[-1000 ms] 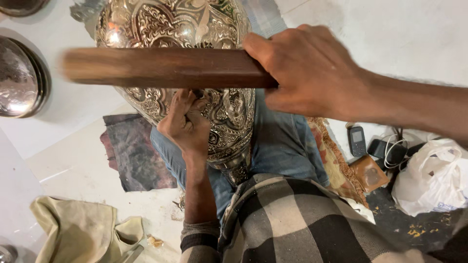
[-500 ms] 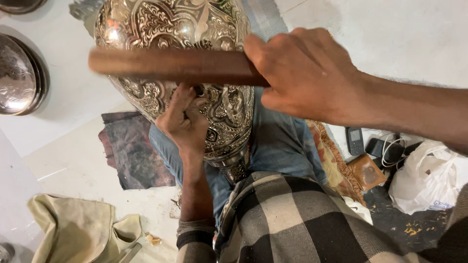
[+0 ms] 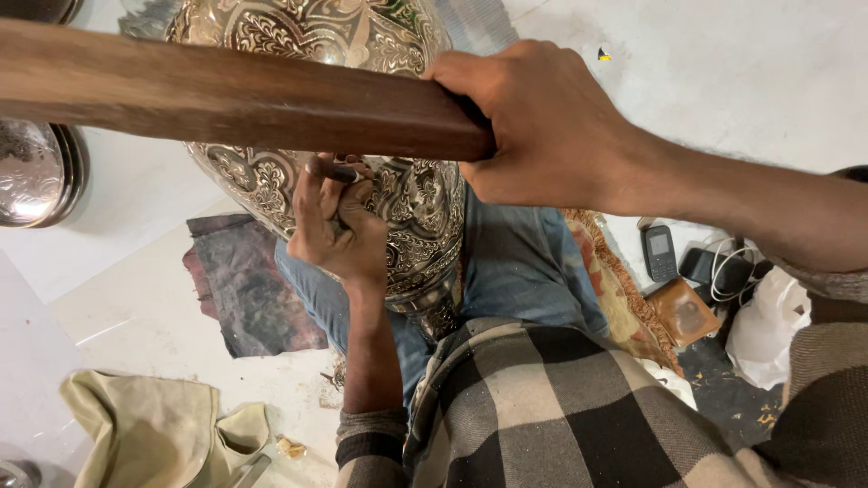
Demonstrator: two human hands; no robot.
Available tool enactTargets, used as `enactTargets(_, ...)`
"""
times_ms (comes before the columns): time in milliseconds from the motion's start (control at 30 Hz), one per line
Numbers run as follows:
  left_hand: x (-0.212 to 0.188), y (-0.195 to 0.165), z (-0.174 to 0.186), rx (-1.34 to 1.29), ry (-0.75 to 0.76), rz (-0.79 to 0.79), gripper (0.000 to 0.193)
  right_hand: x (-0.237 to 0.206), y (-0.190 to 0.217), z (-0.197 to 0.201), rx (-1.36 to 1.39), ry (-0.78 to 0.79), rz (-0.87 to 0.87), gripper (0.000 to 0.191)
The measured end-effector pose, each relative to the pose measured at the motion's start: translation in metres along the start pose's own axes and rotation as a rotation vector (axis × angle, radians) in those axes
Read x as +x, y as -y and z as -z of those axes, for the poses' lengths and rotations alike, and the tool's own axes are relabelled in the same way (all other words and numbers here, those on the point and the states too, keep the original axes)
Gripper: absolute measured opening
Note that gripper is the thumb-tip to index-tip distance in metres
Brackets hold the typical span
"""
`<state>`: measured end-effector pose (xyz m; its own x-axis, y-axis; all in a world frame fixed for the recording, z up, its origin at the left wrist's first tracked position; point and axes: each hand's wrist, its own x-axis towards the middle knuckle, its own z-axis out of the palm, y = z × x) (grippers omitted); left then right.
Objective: The person sits on the floor with a large embossed metal vase held between the legs and decorates its surface by hand-chasing. They hold a small punch against the raised patterns with one hand and strike it with a wooden mallet held in the other hand, working over different areas of the vase.
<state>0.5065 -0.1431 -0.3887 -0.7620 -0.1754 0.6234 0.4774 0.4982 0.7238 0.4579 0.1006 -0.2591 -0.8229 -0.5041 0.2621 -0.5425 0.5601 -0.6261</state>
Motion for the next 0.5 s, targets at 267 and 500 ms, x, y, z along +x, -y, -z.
enactTargets(267, -0.006, -0.008, 0.01, 0.051, 0.088, 0.049, 0.04, 0.002, 0.02, 0.013, -0.08, 0.075, -0.046, 0.036)
enactTargets(500, -0.005, -0.007, 0.016, 0.022, 0.125, -0.002, 0.041, -0.022, -0.002, -0.014, -0.036, 0.035, -0.086, 0.039)
